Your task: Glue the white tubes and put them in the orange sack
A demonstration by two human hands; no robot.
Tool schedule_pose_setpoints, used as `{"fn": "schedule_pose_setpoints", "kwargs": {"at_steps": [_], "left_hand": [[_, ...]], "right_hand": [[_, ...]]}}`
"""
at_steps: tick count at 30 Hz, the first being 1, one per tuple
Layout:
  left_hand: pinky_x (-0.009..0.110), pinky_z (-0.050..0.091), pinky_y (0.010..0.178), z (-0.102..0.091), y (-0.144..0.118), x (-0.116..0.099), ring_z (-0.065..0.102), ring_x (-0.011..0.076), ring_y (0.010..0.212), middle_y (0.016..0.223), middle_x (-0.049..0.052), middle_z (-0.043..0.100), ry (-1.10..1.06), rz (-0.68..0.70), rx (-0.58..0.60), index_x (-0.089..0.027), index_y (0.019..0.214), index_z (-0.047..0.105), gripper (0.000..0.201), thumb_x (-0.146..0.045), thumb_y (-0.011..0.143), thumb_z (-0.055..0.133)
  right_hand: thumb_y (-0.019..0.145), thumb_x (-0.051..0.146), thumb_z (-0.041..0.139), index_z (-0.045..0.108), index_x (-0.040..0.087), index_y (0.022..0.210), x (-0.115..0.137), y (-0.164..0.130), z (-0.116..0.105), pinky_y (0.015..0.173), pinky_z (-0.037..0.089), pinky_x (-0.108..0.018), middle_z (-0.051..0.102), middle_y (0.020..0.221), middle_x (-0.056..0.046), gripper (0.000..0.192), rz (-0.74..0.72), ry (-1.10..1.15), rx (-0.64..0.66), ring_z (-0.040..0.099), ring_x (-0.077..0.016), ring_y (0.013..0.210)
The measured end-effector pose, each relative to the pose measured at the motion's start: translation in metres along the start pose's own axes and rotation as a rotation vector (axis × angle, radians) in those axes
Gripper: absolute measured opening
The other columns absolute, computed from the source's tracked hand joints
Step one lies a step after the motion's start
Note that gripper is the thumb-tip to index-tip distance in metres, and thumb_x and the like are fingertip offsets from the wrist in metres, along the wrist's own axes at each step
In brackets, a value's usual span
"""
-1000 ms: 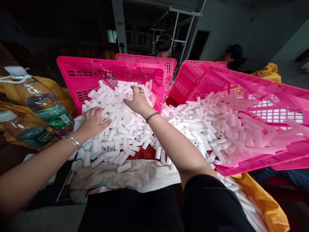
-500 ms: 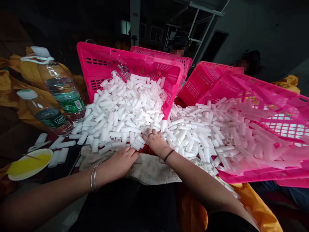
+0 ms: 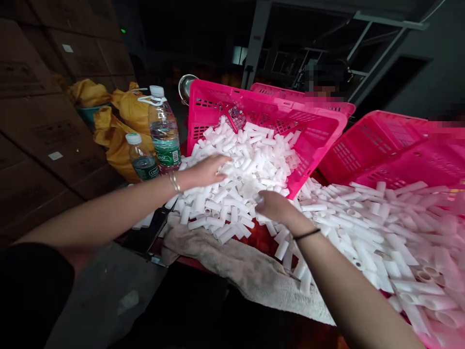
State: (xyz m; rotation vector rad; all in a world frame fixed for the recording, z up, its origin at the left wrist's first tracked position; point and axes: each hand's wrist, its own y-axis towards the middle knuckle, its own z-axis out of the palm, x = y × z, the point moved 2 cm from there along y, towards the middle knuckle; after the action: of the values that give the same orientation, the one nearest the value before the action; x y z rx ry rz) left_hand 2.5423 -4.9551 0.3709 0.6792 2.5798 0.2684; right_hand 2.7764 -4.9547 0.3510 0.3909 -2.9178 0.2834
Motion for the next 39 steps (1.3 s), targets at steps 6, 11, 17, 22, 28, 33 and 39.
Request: {"fn": "schedule_pose_setpoints", "kwargs": {"at_steps": [6,11,17,22,28,33,39], "left_hand": [[0.041,0.043,0.105,-0.093,-0.063,-0.013,0.056,0.0269,0.121,0.13,0.01,0.06,0.121,0.024,-0.061,-0.016,0.13,0.054,0.044,-0.034,0.09,0.054],[0.046,0.041,0.111,-0.104,-0.213,0.032,0.043,0.0371,0.138,0.155,0.009,0.04,0.195,-0.431,0.071,-0.029,0.153,0.029,0.094,-0.064,0.074,0.067],[0.057,0.029,0.117,-0.035,-0.32,0.128,0.021,0.042,0.149,0.163,0.023,0.017,0.004,-0.818,0.007,-0.015,0.157,0.007,0.128,-0.074,0.063,0.069],[0.054,0.027,0.119,-0.006,-0.333,0.155,0.025,0.0399,0.148,0.162,0.023,0.021,-0.253,-0.7,-0.105,-0.014,0.157,0.008,0.134,-0.074,0.057,0.075],[0.038,0.036,0.115,-0.03,-0.28,0.202,0.045,0.0261,0.137,0.149,0.016,0.047,-0.292,-0.913,-0.351,-0.012,0.145,0.039,0.069,-0.057,0.093,0.031],[0.035,0.05,0.095,-0.025,-0.225,0.229,0.064,0.0265,0.113,0.129,0.016,0.064,-0.241,-0.89,-0.166,-0.012,0.142,0.045,0.066,-0.043,0.085,0.058],[0.035,0.05,0.086,-0.017,-0.21,0.229,0.066,0.0306,0.105,0.119,0.018,0.068,-0.112,-0.885,-0.047,-0.012,0.129,0.054,0.054,-0.029,0.079,0.063]], "right_hand": [[0.089,0.044,0.06,0.025,0.001,0.151,0.036,0.053,-0.09,0.09,0.051,-0.043,0.05,0.137,-0.031,0.083,0.097,0.213,-0.47,0.059,-0.0324,0.118],[0.082,0.051,0.066,0.036,0.005,0.148,0.042,0.045,-0.074,0.105,0.039,-0.055,0.039,0.146,-0.031,0.086,-0.11,0.205,-0.647,0.042,-0.041,0.135],[0.084,0.048,0.061,0.048,0.017,0.136,0.055,-0.01,0.005,0.102,0.048,-0.055,0.047,0.141,-0.022,0.062,-0.474,0.187,-0.603,0.048,-0.0376,0.132],[0.091,0.045,0.055,0.048,0.017,0.134,0.093,-0.052,0.077,0.105,0.048,-0.052,0.044,0.144,-0.021,0.052,-0.517,0.274,-0.452,0.05,-0.0338,0.132],[0.088,0.036,0.06,0.05,0.015,0.136,0.181,-0.055,0.139,0.111,0.043,-0.047,0.043,0.148,-0.021,0.053,-0.605,0.275,-0.205,0.044,-0.0324,0.137],[0.079,0.045,0.075,0.048,0.016,0.141,0.254,-0.024,0.149,0.108,0.039,-0.054,0.044,0.149,-0.02,0.074,-0.743,0.085,-0.087,0.043,-0.0378,0.135],[0.075,0.044,0.079,0.055,0.012,0.129,0.275,0.0,0.155,0.102,0.045,-0.047,0.057,0.132,-0.018,0.068,-0.789,-0.017,-0.07,0.05,-0.0345,0.124]]}}
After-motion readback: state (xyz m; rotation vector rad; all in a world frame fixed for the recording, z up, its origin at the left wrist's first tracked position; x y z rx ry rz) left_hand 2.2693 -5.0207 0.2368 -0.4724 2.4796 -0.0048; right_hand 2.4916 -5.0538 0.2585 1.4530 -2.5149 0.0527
